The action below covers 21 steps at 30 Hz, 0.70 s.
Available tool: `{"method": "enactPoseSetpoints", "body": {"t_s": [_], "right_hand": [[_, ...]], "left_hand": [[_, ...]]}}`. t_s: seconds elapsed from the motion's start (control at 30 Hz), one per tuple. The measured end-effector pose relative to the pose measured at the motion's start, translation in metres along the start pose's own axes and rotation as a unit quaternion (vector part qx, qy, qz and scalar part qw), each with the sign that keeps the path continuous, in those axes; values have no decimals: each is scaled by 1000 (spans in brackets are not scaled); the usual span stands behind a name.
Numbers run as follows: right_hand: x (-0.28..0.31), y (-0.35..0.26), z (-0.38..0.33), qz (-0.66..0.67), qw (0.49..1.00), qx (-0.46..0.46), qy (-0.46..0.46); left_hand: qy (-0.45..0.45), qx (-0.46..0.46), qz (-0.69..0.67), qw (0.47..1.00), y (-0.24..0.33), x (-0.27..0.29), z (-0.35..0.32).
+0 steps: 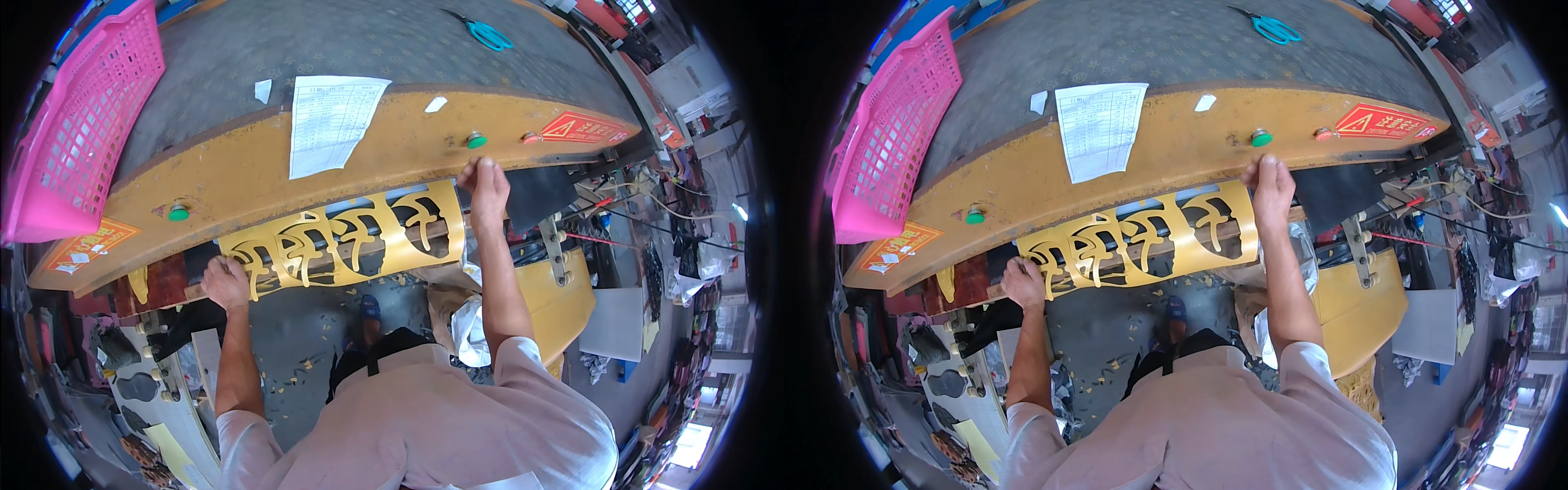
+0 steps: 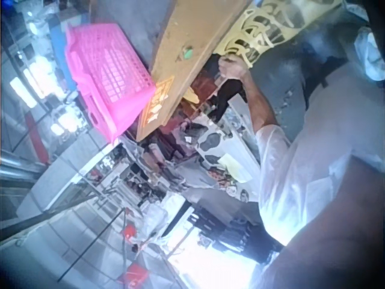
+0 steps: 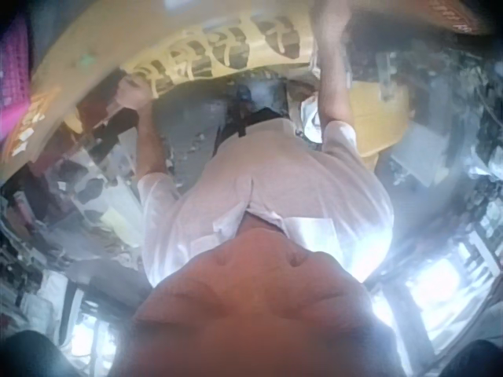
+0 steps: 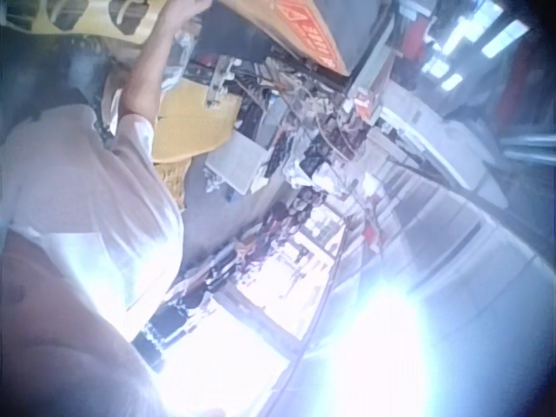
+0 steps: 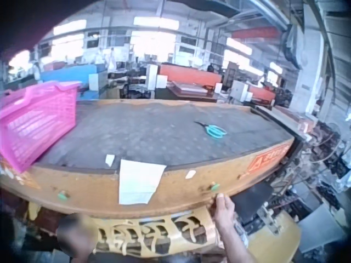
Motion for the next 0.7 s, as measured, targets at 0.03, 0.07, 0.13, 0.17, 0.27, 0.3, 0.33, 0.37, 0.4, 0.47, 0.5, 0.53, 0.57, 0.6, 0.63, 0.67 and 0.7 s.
{"method": "enactPoseSetpoints", "body": {"t_s": [0.03, 0.07, 0.13, 0.17, 0.27, 0.3, 0.33, 0.37, 0.4, 0.47, 0.5, 0.53, 0.57, 0.6, 0.63, 0.67, 0.7], "right_hand": [[-3, -1, 6, 4, 1000, 5, -9], [-5, -3, 9, 25, 998, 35, -41], [9, 11, -1, -61, 997, 54, 4], [14, 16, -3, -86, 991, 107, -8], [25, 63, -29, -439, 881, 162, -68], [23, 70, -44, -459, 838, 280, -89], [17, 80, -49, -474, 792, 372, -97], [20, 93, -49, -517, 777, 348, -92], [21, 102, -48, -528, 773, 342, -84], [22, 113, -46, -553, 763, 329, -67], [21, 115, -45, -547, 768, 328, -62], [20, 116, -44, -552, 764, 327, -68], [19, 116, -42, -552, 764, 327, -65], [19, 116, -42, -554, 764, 324, -65], [18, 114, -43, -547, 762, 342, -56], [18, 114, -44, -544, 763, 344, -55], [18, 114, -45, -545, 763, 343, -58]], "left_hand": [[-1, 2, 0, 1000, -1, 0, -1], [-1, 10, 12, 1000, -2, 1, -2], [18, -12, 4, 1000, -1, 3, -2], [18, -8, -1, 1000, -2, 4, -2], [20, -21, -11, 1000, -1, 4, 0], [20, -26, -15, 999, -2, 6, 0], [23, -33, -19, 999, -1, 4, 4], [15, -39, -11, 999, -1, 5, 3], [24, -38, -4, 999, -1, 4, 6], [32, -48, 2, 998, 0, 4, 7], [28, -44, -8, 999, -1, 3, 8], [30, -47, -3, 998, -1, 3, 8], [25, -49, -3, 998, -1, 1, 10], [20, -50, -6, 999, -1, 0, 9], [23, -40, -4, 999, -2, -1, 10], [30, -39, 1, 999, -3, -1, 9], [34, -45, 6, 998, -3, -1, 8]]}}
Point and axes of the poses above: each hand's wrist, its own z-axis towards the middle knuckle, its own x-axis out of the back of the hand, y = z × x, the point moved 5 cm from there along z, towards the middle knuckle, and after that the axes turned 6 degrees about -z, right-handed, at the moved point
